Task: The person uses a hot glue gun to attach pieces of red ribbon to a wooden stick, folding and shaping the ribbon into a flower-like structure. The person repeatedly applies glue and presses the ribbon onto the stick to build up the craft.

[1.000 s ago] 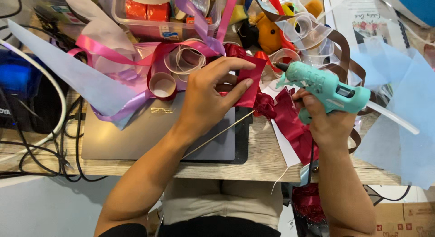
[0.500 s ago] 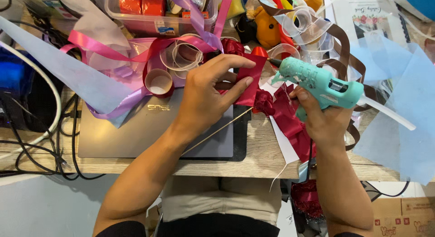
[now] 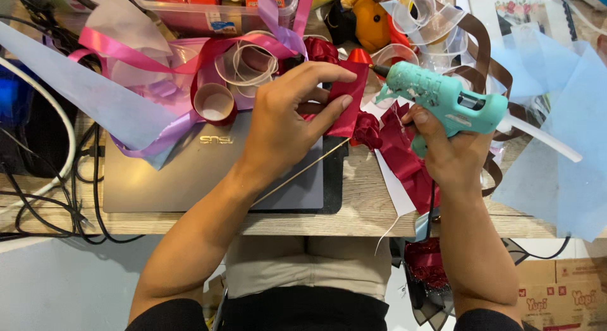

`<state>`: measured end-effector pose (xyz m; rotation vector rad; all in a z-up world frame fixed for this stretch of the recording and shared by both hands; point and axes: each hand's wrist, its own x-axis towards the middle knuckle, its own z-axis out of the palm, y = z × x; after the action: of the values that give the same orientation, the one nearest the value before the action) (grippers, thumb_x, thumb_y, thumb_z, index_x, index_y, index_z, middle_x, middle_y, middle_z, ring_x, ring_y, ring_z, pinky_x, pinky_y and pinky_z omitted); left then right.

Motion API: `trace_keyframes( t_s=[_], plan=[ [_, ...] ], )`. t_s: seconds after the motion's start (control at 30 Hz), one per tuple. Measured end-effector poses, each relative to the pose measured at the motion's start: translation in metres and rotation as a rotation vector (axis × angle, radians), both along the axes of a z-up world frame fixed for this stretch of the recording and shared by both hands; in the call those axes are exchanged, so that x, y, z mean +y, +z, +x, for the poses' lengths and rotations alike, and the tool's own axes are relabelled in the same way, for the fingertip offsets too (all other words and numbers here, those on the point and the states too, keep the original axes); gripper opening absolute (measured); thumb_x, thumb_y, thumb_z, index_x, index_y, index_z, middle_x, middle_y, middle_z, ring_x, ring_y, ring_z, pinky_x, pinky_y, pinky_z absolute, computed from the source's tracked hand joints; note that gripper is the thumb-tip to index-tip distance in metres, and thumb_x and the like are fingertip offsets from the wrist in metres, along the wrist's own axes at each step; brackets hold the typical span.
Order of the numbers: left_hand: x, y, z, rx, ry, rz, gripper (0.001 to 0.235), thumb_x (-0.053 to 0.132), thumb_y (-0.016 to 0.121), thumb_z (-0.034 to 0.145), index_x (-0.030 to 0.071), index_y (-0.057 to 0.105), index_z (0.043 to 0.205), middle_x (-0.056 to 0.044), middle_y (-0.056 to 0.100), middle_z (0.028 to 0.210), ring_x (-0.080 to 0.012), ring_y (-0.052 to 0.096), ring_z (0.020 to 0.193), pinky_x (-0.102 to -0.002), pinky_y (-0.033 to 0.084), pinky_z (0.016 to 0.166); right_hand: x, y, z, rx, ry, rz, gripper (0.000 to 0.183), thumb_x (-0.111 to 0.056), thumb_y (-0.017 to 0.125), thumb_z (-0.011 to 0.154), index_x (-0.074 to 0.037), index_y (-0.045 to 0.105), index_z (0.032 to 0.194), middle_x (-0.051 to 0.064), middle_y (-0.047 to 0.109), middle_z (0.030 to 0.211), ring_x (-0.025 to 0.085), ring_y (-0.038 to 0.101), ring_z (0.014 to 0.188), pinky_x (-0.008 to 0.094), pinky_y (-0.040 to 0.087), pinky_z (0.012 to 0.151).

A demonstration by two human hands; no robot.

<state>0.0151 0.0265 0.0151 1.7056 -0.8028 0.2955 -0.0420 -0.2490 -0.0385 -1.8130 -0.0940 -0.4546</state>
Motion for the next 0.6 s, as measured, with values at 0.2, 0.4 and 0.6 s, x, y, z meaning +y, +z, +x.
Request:
trace_keyframes(
  t_s=[0.2, 0.4, 0.6],
  plan=[
    [0.0000, 0.0000, 0.0002, 0.001, -0.006, -0.005, 0.022, -0.002, 0.078, 0.107, 0.004, 0.071, 0.127, -0.010, 0.075, 0.124, -0.0163, 0.077, 0.094, -0.027, 0.071, 0.088, -0.0012, 0.0008, 0.0003, -0.028, 0.027, -0.015, 0.031, -0.011, 0.071, 0.115, 0.002, 0.055, 0.139, 0.018, 0.071, 0.103, 0.030, 0.076, 0.093, 0.042, 0.066, 0.089],
    [0.0014, 0.0022, -0.0009, -0.017, -0.006, 0.002, 0.022, -0.003, 0.079, 0.108, 0.003, 0.070, 0.127, -0.011, 0.075, 0.125, -0.0186, 0.078, 0.098, -0.028, 0.072, 0.090, -0.0007, 0.0002, -0.0004, -0.022, 0.015, -0.006, 0.020, -0.014, 0.072, 0.115, 0.001, 0.063, 0.125, 0.016, 0.073, 0.103, 0.028, 0.077, 0.095, 0.042, 0.066, 0.092],
    [0.0008, 0.0015, -0.0006, -0.025, -0.011, -0.005, 0.022, -0.004, 0.079, 0.108, 0.004, 0.070, 0.127, -0.012, 0.074, 0.126, -0.0196, 0.078, 0.102, -0.029, 0.071, 0.092, -0.0040, -0.0024, 0.0005, -0.040, 0.031, -0.021, 0.018, -0.013, 0.071, 0.117, 0.001, 0.062, 0.125, 0.016, 0.072, 0.104, 0.029, 0.077, 0.095, 0.041, 0.066, 0.088]
  ],
)
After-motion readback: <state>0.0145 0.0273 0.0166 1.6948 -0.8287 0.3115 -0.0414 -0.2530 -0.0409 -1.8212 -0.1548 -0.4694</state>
